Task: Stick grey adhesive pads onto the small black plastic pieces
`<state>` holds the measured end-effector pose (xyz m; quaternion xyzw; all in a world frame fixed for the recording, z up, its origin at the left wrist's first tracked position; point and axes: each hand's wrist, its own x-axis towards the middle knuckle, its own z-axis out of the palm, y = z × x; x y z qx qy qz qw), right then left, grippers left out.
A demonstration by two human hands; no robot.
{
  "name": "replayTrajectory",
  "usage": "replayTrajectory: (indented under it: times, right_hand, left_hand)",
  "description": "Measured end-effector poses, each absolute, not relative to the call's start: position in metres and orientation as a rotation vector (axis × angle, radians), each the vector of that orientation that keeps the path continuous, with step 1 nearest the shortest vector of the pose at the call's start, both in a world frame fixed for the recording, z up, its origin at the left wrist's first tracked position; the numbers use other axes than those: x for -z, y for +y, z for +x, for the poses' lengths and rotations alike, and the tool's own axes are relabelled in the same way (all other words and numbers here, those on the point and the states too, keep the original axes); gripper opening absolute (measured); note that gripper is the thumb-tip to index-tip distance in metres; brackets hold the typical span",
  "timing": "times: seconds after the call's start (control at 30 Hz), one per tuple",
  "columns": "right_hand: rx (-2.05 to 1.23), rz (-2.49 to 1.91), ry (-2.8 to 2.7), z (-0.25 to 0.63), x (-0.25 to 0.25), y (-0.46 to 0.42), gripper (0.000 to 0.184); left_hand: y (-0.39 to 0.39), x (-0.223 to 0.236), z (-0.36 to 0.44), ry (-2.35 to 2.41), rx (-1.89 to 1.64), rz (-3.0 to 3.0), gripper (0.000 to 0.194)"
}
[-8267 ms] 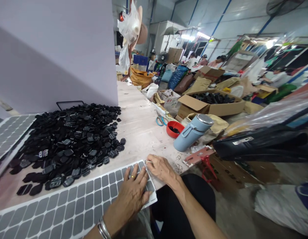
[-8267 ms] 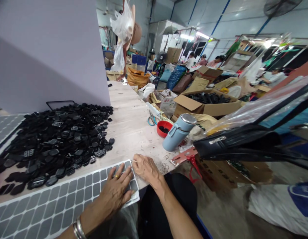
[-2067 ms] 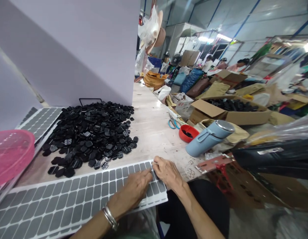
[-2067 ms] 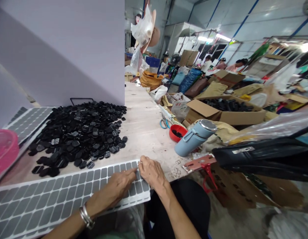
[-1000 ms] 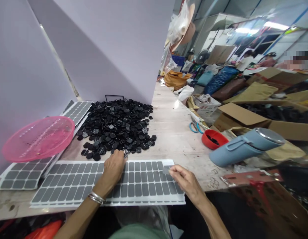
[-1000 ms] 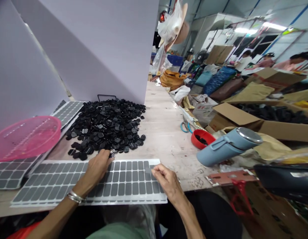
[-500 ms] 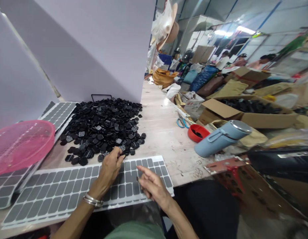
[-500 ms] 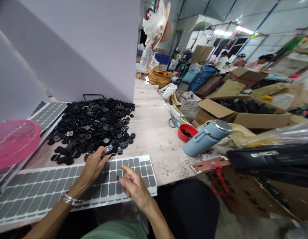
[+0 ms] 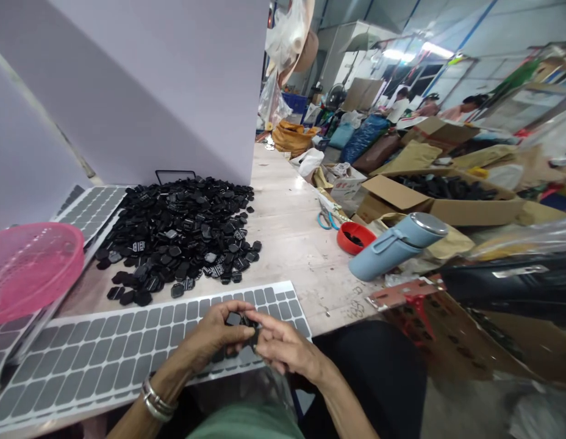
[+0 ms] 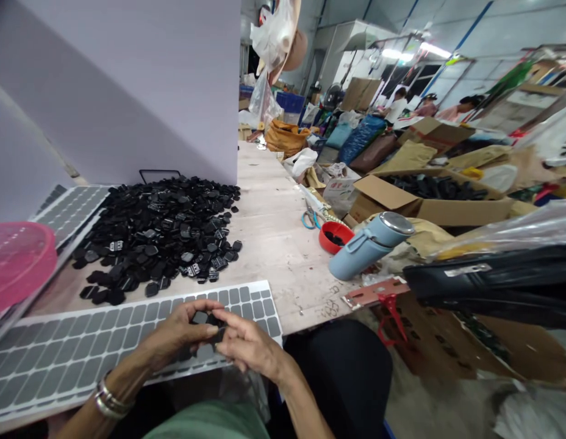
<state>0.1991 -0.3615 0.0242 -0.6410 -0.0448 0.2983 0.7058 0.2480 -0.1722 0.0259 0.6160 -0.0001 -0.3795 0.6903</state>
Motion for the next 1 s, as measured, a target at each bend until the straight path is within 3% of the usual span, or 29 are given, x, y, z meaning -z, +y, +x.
replayTrajectory:
  times: [0.17, 0.23, 0.4, 0.67, 1.0]
  right_hand:
    - [-0.726, -1.560, -0.161, 0.197, -0.025, -0.365, 0.071]
    - [-0.664, -1.557, -0.167, 0.196, -0.026, -0.366, 0.063]
    - [-0.256, -1.557, 0.064, 0.195, -0.031, -0.371, 0.045]
    - [0.275, -2.170, -0.112, 0.191, -0.032, -0.358, 0.028]
    - [0.290, -2.237, -0.241, 0.189, -0.027, -0.354, 0.026]
  left_hand:
    - [-0.181, -0.021, 0.246, 0.036, 0.816, 1.445, 0.054]
    - [-0.185, -0.019, 0.245, 0.048, 0.783, 1.427, 0.051]
    - [-0.188, -0.019, 0.244, 0.074, 0.667, 1.300, 0.048]
    - [-0.190, -0.019, 0.242, 0.112, 0.683, 1.279, 0.049]
    - [-0.189, -0.020, 0.242, 0.119, 0.667, 1.297, 0.047]
